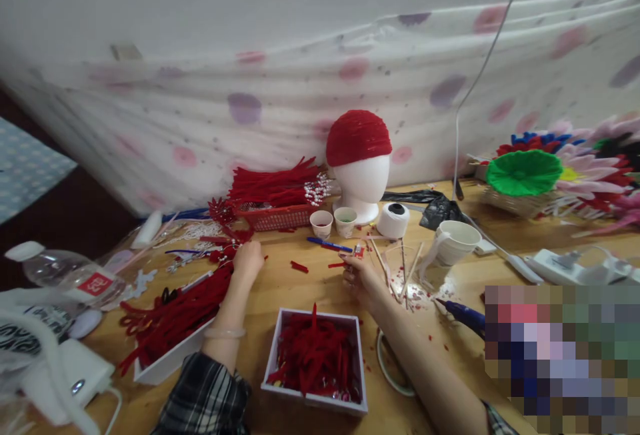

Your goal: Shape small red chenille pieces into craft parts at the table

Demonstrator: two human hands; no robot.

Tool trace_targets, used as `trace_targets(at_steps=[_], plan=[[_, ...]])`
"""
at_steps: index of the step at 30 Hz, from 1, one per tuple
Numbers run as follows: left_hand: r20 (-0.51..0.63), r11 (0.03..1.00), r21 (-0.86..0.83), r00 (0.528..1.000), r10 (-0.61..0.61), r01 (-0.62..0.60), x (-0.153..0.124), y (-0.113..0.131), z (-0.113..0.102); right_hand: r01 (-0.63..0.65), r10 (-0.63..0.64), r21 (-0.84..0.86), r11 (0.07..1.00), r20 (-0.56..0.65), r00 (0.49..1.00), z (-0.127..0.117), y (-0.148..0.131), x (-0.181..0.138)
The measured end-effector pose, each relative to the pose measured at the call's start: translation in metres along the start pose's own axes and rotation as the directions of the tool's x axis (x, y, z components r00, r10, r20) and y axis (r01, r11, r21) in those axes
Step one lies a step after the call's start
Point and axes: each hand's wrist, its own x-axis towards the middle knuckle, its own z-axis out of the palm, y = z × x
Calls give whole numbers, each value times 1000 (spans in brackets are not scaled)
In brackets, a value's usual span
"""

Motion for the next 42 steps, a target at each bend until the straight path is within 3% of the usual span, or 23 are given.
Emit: trace_targets(at_steps=[4, 9, 13, 18, 22, 28, 33, 37, 42], plan=[[80, 997, -77, 997, 25, -18, 0, 2, -4, -5, 5, -4, 1000, 15, 1000, -2, 1, 1], [232, 930, -358, 956, 178, -86, -3, 7, -19, -13, 13, 8, 1000, 15, 1000, -3, 0, 1], [259, 836, -542, 930, 259, -82, -6, 12, -22, -31, 31, 3, 1000, -21, 999, -3, 0, 3], [266, 794, -599, 911, 316, -101, -7, 13, -17, -70, 71, 23, 997, -42, 997, -2, -1, 2], [243, 844, -516, 920, 307, -146, -9, 7, -15, -68, 69, 42, 997, -40, 997, -3, -2, 2], [200, 940, -210, 929, 312, -271, -20, -2, -6, -82, 82, 39, 996, -8, 997, -8, 1, 6], [44, 982, 43, 982, 182, -184, -16, -2, -7, -98, 99, 43, 994, -11, 995, -8, 2, 7], [-18, 976, 56, 977, 212, -211, 0, 13, -8, -120, 122, 54, 991, -40, 992, -6, 2, 7], [-57, 984, 62, 984, 169, -165, 23, 37, 12, -114, 115, 51, 992, -16, 993, -8, 4, 9]])
